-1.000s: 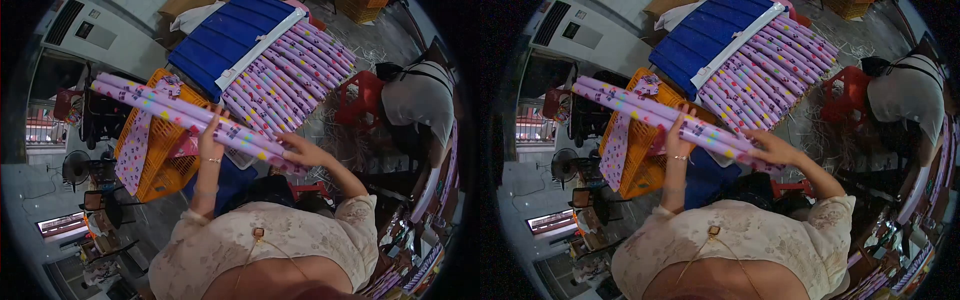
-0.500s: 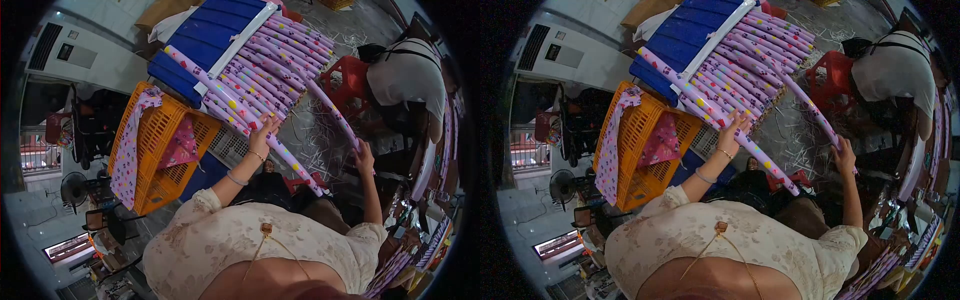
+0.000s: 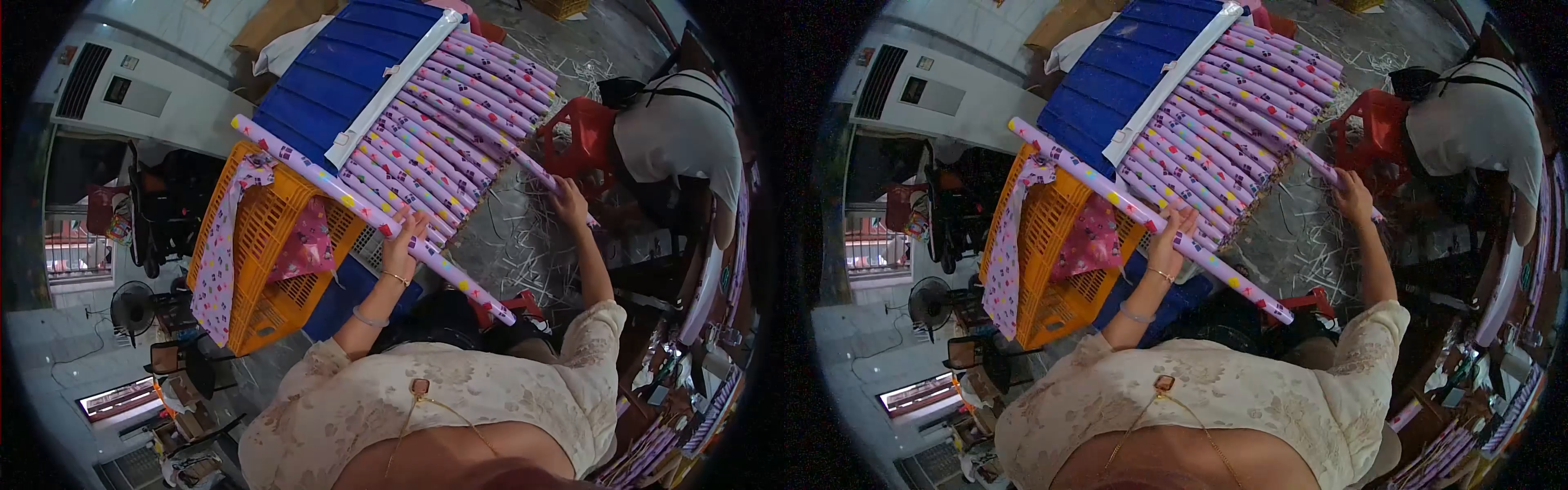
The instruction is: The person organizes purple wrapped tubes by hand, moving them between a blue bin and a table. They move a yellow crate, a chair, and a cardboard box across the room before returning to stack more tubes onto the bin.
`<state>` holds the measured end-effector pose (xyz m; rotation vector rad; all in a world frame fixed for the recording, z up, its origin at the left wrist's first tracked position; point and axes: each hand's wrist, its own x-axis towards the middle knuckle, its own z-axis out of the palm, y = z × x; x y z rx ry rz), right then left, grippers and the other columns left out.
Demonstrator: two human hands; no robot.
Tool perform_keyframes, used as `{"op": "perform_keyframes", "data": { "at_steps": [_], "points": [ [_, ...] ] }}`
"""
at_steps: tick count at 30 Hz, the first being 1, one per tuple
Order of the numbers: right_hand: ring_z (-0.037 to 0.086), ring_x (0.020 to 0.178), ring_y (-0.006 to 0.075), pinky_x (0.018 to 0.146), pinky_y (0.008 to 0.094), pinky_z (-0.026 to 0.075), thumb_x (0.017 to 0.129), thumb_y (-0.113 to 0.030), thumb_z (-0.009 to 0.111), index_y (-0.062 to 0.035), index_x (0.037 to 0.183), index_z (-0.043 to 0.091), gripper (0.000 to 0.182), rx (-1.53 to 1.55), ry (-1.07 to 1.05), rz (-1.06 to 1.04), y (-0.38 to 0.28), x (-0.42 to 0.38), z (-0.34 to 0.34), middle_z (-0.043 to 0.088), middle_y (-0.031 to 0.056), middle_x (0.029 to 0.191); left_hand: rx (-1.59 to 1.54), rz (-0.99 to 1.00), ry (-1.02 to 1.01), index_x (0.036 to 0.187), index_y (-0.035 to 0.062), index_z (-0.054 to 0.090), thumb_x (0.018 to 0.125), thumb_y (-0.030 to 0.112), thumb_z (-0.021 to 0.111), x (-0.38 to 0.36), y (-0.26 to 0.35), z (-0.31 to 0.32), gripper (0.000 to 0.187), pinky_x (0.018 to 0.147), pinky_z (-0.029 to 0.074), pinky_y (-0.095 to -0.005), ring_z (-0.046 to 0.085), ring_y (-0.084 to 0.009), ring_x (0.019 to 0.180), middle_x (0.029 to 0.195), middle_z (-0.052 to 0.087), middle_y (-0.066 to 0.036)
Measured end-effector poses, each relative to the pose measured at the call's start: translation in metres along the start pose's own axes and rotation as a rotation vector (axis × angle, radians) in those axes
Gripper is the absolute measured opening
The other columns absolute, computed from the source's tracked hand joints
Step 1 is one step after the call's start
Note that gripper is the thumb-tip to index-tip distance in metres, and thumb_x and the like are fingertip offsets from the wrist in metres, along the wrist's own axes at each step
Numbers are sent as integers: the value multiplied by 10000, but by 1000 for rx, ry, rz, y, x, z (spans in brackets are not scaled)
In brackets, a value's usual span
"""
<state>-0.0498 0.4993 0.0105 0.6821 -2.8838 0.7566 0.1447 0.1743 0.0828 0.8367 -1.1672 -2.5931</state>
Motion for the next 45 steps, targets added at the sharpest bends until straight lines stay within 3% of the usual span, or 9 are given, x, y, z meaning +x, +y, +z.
{"op": "perform_keyframes", "data": {
  "at_steps": [5,8,16,24,30,33,37,39,45],
  "points": [
    [539,833,273,688,370,428,740,-162,569,-134,1132,499,399,64,36,-95,-11,57,57,531,75,950,-43,5,5,1102,65,427,841,239,548,-5,7,-3,336,919,372,-390,492,-283,1063,1043,515,-110],
    [538,858,262,710,379,419,739,-190,563,-140,1137,505,406,32,57,-147,-33,87,87,536,74,964,-97,-10,1,1173,63,380,809,248,592,-5,8,-9,460,918,375,-382,508,-260,1044,1039,538,-116],
    [545,942,225,796,393,366,783,-241,506,-178,1089,572,320,-62,66,-14,-71,131,119,569,35,1019,-113,-27,37,1146,82,403,803,262,600,-7,13,-9,434,912,360,-375,521,-240,1028,1002,551,-89],
    [546,830,233,678,432,367,773,-225,486,-195,886,613,173,-97,128,14,-96,171,136,541,41,813,-100,-66,4,1095,75,425,812,226,594,1,10,12,363,903,382,-367,518,-245,1015,969,529,-74],
    [565,863,272,706,436,428,781,-333,492,-194,946,617,249,136,-173,115,-98,166,111,582,89,883,-82,-105,-41,1093,65,420,816,208,589,6,5,26,354,892,396,-363,525,-244,999,946,535,-77],
    [571,763,326,660,455,440,783,-343,497,-124,809,620,253,100,47,144,-82,154,122,583,146,794,-70,-105,-34,1096,58,416,816,201,588,5,10,26,359,894,395,-367,531,-241,979,944,536,-79],
    [562,730,338,650,455,439,753,-292,543,-83,715,602,220,127,68,50,-78,163,139,574,158,780,-109,-99,-3,1087,63,426,815,198,590,11,9,15,345,898,390,-367,534,-234,965,941,537,-79],
    [552,727,342,653,446,438,729,-231,565,-57,689,598,181,105,205,34,-81,164,148,562,160,751,-91,-81,21,978,105,513,812,218,594,12,8,13,217,884,409,-351,523,-227,994,900,544,-40],
    [552,794,332,686,447,440,699,-195,575,-54,911,569,255,79,293,31,-91,150,143,562,136,889,-160,-116,36,935,117,507,809,230,597,27,0,19,192,911,394,-336,526,-201,964,880,537,-32]
  ]
}}
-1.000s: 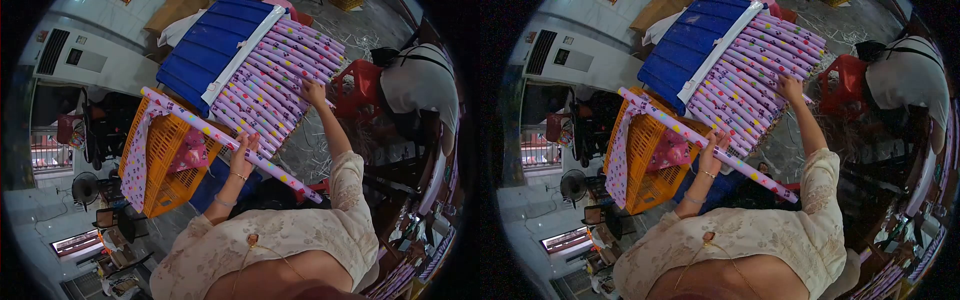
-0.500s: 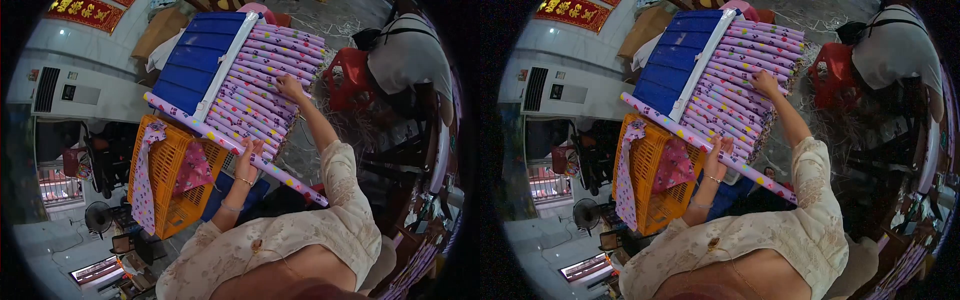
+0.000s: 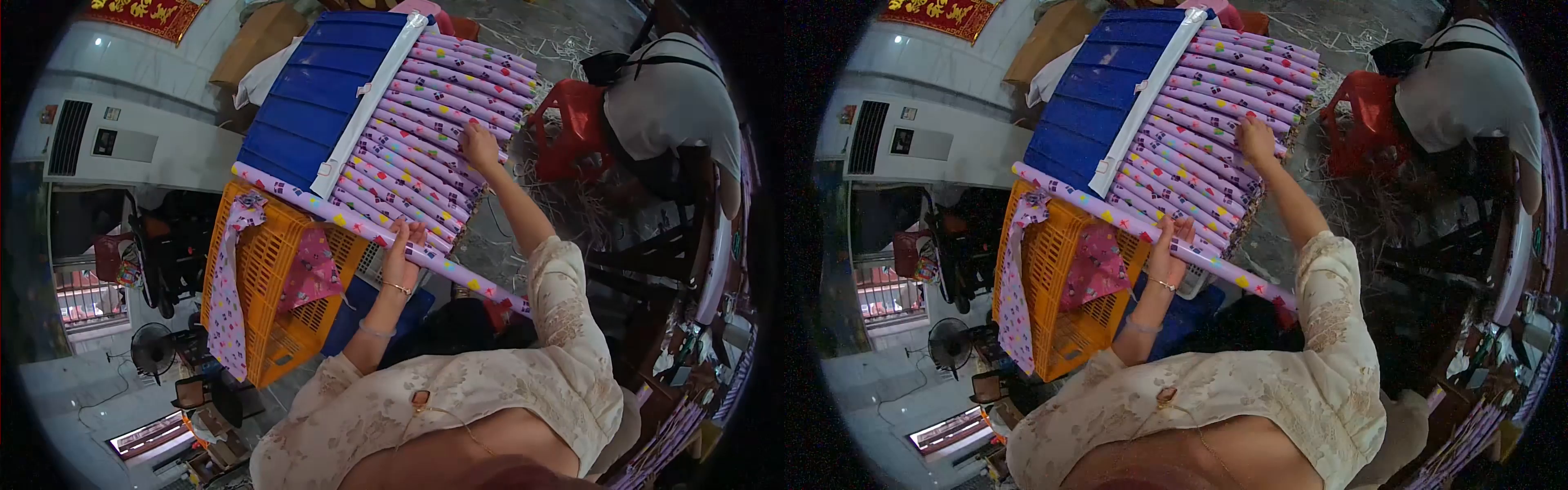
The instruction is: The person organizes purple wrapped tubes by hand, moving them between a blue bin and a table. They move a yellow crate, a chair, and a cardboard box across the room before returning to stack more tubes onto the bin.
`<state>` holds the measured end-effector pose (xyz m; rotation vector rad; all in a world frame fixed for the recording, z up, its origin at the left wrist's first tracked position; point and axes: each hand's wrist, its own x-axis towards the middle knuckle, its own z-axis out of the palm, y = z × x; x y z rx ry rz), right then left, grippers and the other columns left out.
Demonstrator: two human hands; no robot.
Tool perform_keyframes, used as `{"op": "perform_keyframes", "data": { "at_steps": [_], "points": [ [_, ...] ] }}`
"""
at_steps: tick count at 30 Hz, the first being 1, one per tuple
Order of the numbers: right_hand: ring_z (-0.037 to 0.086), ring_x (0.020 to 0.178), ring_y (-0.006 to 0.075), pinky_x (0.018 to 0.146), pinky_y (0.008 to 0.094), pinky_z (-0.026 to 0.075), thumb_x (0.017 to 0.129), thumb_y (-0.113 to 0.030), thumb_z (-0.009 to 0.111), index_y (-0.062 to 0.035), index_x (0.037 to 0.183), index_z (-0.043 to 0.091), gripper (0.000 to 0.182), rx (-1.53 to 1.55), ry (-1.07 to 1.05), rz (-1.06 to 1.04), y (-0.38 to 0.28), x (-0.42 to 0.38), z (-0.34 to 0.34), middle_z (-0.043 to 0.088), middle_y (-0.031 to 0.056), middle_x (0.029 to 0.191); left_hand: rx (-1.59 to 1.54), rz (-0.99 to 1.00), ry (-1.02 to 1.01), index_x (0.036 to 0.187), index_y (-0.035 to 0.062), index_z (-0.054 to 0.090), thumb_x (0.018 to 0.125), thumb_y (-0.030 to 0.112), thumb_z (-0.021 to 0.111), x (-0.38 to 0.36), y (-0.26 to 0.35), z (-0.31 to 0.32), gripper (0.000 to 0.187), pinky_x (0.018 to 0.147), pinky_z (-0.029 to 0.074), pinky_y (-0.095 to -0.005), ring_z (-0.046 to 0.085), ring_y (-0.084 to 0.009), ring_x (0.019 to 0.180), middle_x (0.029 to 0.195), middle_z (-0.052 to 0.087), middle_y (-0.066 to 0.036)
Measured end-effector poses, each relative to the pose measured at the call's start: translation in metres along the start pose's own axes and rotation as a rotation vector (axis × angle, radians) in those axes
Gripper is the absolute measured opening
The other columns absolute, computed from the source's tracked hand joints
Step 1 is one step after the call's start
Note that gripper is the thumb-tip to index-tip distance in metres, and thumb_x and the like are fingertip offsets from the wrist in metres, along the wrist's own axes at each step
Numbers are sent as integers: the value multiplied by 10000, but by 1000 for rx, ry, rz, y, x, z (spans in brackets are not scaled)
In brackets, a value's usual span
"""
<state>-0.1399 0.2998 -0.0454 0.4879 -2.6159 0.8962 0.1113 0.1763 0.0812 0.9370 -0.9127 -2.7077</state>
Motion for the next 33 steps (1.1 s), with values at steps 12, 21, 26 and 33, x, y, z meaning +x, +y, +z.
{"op": "perform_keyframes", "data": {
  "at_steps": [12,21,26,33],
  "points": [
    [562,822,291,685,356,447,750,-144,598,-144,1210,412,496,238,-471,173,-23,-156,-260,520,138,986,-92,-117,-451,967,107,496,796,170,614,79,-68,110,217,787,420,-274,546,-154,880,823,560,-24],
    [532,866,329,700,365,442,745,-125,522,-167,1181,455,443,-184,-272,307,104,-132,-261,521,128,950,619,-470,-456,1213,21,398,842,270,550,70,-79,67,471,849,410,-293,522,-162,989,1107,502,-75],
    [532,878,314,697,387,438,754,-190,545,-206,1192,455,448,-233,-280,185,147,-76,-218,530,112,949,596,-389,-236,1174,24,441,859,253,524,43,-42,-27,398,811,437,-282,531,-154,960,1045,529,-77],
    [528,875,283,691,381,430,756,-206,559,-221,1200,454,456,-240,-222,-12,136,26,-139,522,83,932,588,-303,-11,1139,42,467,866,252,510,-3,6,-95,347,813,429,-272,543,-160,953,1039,548,-73]
  ]
}}
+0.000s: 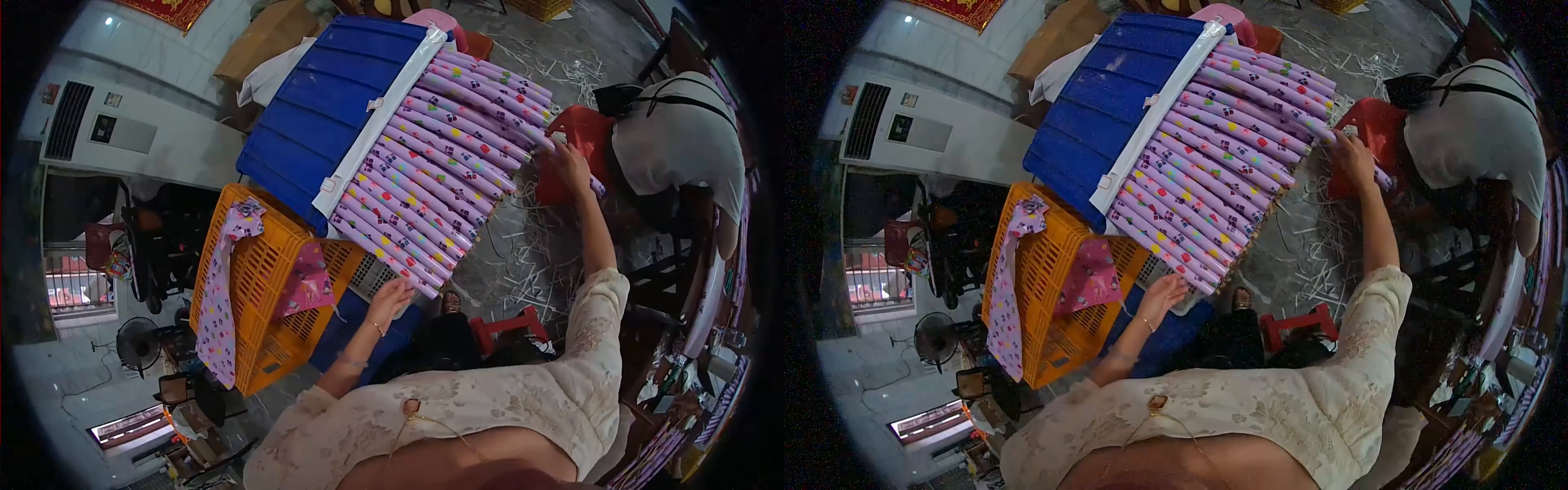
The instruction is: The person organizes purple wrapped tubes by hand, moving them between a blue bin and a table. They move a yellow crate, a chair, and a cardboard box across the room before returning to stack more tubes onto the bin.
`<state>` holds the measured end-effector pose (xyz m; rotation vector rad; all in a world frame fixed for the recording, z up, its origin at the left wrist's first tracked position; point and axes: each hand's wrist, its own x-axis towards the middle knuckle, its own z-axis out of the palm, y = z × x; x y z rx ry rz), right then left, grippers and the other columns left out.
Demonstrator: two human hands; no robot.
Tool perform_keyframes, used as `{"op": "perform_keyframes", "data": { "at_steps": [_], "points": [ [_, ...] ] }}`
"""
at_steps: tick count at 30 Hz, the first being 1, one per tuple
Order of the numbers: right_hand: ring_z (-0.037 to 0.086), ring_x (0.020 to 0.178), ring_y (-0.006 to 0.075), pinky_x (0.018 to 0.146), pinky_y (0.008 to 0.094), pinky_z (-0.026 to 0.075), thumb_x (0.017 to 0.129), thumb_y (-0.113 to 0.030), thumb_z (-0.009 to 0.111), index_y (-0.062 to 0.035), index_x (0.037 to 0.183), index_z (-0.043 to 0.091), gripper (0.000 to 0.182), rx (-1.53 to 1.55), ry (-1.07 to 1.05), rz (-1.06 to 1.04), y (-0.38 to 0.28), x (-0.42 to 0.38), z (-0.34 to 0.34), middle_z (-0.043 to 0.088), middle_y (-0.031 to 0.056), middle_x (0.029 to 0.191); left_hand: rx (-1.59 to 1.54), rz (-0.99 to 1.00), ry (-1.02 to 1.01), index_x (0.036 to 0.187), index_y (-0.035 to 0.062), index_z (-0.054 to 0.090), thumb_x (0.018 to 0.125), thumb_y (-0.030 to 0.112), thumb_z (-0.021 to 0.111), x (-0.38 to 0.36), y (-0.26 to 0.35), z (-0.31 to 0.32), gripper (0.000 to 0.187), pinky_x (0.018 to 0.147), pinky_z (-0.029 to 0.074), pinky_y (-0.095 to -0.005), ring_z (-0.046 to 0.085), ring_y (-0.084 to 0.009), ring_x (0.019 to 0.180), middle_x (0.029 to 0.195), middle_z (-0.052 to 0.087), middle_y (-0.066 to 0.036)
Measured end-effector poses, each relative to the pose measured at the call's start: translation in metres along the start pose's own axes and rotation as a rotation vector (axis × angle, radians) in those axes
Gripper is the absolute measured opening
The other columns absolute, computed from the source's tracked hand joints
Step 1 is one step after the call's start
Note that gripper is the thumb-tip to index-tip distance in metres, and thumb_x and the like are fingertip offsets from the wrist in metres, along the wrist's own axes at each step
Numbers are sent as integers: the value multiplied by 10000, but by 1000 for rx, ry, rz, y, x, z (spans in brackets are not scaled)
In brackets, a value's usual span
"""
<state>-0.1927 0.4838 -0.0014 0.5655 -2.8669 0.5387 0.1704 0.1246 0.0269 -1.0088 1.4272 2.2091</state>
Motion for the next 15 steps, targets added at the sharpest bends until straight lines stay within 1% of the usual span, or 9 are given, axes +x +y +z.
{"op": "perform_keyframes", "data": {
  "at_steps": [2,5,6,8,9,10,12,13,15],
  "points": [
    [524,891,270,704,377,425,759,-228,559,-224,1198,460,450,-66,-11,-11,-11,23,4,522,75,933,-21,-2,44,1140,24,474,857,236,526,-12,0,-2,357,840,435,-325,535,-205,986,1066,533,-92],
    [517,907,259,714,380,415,765,-248,555,-218,1190,469,435,-87,48,-16,2,41,25,518,72,931,-36,-36,33,1142,25,473,855,244,530,-18,-11,-5,366,849,430,-332,539,-207,986,1053,541,-91],
    [517,907,259,714,380,415,765,-248,555,-218,1190,469,435,-88,51,-22,7,47,24,518,72,931,-22,-23,31,1140,23,473,858,247,524,-21,-12,-1,364,830,441,-328,542,-206,985,1042,547,-90],
    [521,888,268,700,390,418,769,-243,548,-225,1188,471,426,-8,-7,-49,13,48,30,518,74,922,21,-17,27,1142,23,472,860,248,520,-18,-15,-1,365,819,447,-324,543,-205,983,1039,548,-89],
    [524,885,274,687,390,425,765,-234,550,-245,1193,468,436,12,-71,25,1,47,19,525,73,914,68,-11,12,1144,22,470,862,249,517,-16,-16,0,365,808,454,-321,544,-204,982,1037,550,-89],
    [524,885,274,687,390,425,765,-234,550,-245,1193,468,436,8,-78,24,-3,47,20,525,73,914,77,-11,24,1144,17,468,862,248,515,-15,-9,3,367,809,461,-319,548,-208,974,1043,545,-95],
    [527,887,280,674,386,432,766,-238,550,-261,1192,469,435,-42,-56,13,-2,47,22,528,72,900,81,18,15,1139,15,471,859,246,521,-6,-6,2,366,820,458,-317,549,-209,970,1039,544,-99],
    [534,868,284,664,392,436,765,-255,560,-257,1186,476,429,-32,12,-54,-5,51,26,534,78,880,89,0,41,1131,19,477,861,243,519,-5,0,7,353,815,459,-318,551,-207,965,1031,546,-99],
    [541,888,303,697,403,440,758,-238,555,-228,1196,455,449,27,3,-23,-18,61,31,543,104,966,108,-3,34,1130,23,477,863,244,514,3,0,10,349,818,457,-319,550,-207,965,1028,546,-99]
  ]
}}
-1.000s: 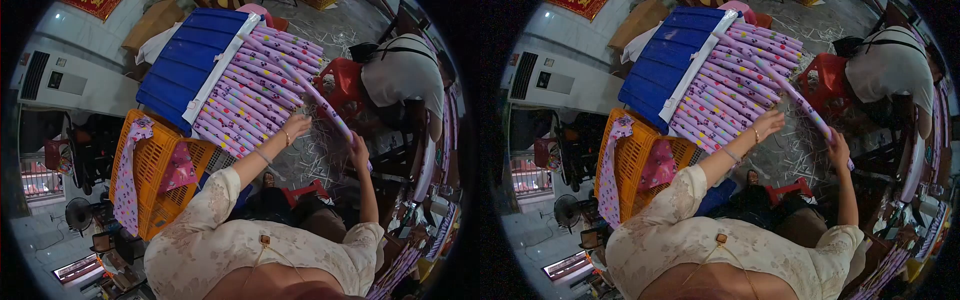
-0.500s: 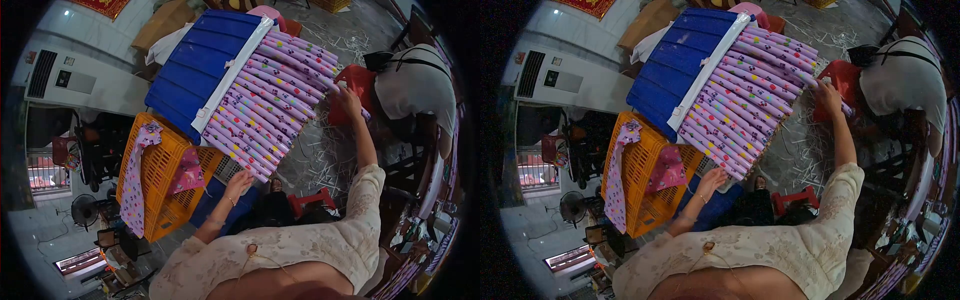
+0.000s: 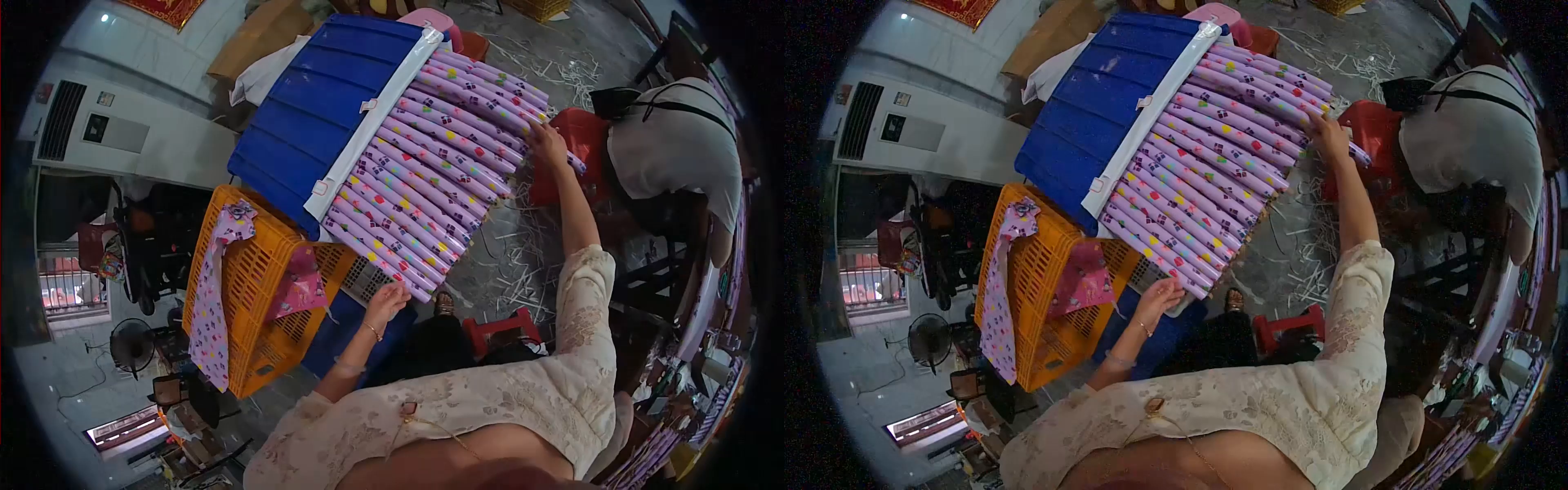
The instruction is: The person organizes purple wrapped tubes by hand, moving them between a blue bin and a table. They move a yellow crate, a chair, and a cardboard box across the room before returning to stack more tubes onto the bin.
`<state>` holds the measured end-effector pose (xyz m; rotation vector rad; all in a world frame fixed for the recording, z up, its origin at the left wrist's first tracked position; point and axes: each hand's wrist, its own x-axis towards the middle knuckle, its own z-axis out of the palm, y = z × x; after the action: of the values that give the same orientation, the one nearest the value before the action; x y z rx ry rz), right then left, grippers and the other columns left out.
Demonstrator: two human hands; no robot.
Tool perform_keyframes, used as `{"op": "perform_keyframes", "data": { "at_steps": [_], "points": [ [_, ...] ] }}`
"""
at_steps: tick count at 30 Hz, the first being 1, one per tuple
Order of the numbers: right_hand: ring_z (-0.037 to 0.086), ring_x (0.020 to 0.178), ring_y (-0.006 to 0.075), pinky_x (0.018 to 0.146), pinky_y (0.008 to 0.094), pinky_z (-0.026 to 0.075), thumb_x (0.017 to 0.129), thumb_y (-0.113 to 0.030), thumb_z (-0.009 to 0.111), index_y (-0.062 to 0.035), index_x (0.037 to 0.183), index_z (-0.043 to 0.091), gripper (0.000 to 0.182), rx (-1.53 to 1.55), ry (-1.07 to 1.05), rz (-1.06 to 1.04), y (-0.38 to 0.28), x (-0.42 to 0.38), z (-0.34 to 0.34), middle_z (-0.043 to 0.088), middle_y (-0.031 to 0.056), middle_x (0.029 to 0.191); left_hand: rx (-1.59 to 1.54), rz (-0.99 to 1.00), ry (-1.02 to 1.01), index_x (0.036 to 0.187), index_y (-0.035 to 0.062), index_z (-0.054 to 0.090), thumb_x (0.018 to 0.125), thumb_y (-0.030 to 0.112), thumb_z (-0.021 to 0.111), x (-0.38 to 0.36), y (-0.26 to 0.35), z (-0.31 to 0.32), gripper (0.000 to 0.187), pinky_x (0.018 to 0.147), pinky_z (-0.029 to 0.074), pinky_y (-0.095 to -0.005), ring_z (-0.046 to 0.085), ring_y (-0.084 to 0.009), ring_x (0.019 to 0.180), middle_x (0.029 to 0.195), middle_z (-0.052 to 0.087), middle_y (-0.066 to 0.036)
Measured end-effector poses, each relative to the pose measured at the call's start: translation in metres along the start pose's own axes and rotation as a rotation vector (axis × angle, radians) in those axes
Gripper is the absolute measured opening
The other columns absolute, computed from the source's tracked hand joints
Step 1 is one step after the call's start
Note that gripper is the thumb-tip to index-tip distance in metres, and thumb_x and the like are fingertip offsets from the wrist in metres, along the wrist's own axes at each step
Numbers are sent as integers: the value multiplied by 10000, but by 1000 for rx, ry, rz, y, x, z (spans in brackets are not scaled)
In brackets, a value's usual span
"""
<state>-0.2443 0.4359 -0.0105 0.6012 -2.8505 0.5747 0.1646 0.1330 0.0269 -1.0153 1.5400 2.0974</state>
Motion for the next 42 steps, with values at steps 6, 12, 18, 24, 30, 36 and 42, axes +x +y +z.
{"op": "perform_keyframes", "data": {
  "at_steps": [6,12,18,24,30,36,42],
  "points": [
    [557,864,287,664,423,445,755,-320,575,-224,1147,488,413,-12,37,-41,-25,43,38,551,90,940,23,2,-27,1103,31,493,866,256,511,-3,1,15,327,809,448,-311,554,-197,959,1029,549,-99],
    [559,853,272,652,421,454,743,-266,580,-202,1107,511,375,-35,134,-63,-80,83,70,544,72,931,40,4,-3,1119,41,499,857,290,522,-12,-1,25,363,769,442,-253,558,-160,927,988,574,-73],
    [499,998,239,813,455,369,770,-331,557,-205,1112,508,367,48,107,-25,-75,76,52,522,49,1041,43,-38,13,1140,13,465,869,260,504,-15,-2,30,369,818,443,-317,550,-198,967,1044,548,-104],
    [284,1244,265,961,558,219,884,-414,306,-247,1285,349,437,-110,160,289,-21,40,77,345,80,1325,23,-5,38,1147,18,467,874,243,496,-20,-4,18,355,823,443,-326,542,-199,981,1047,546,-105],
    [249,1254,304,921,671,117,880,-409,290,-254,1318,269,466,-139,-29,271,-21,38,63,264,79,1368,6,-56,16,1148,33,468,857,262,524,-21,-23,3,374,795,442,-286,549,-167,943,1051,547,-88],
    [440,1047,351,854,499,328,837,-238,518,-41,1226,402,452,-225,458,124,-117,8,18,386,223,1224,106,51,75,1073,47,508,844,212,522,-43,-38,-18,283,725,438,-240,557,-115,857,973,572,-38],
    [475,997,237,763,332,452,873,-67,436,-12,1118,488,256,626,381,-356,-300,-224,39,463,135,1083,738,134,303,1012,27,558,823,237,545,-85,-130,-93,283,754,454,-336,565,-200,903,962,590,-120]
  ]
}}
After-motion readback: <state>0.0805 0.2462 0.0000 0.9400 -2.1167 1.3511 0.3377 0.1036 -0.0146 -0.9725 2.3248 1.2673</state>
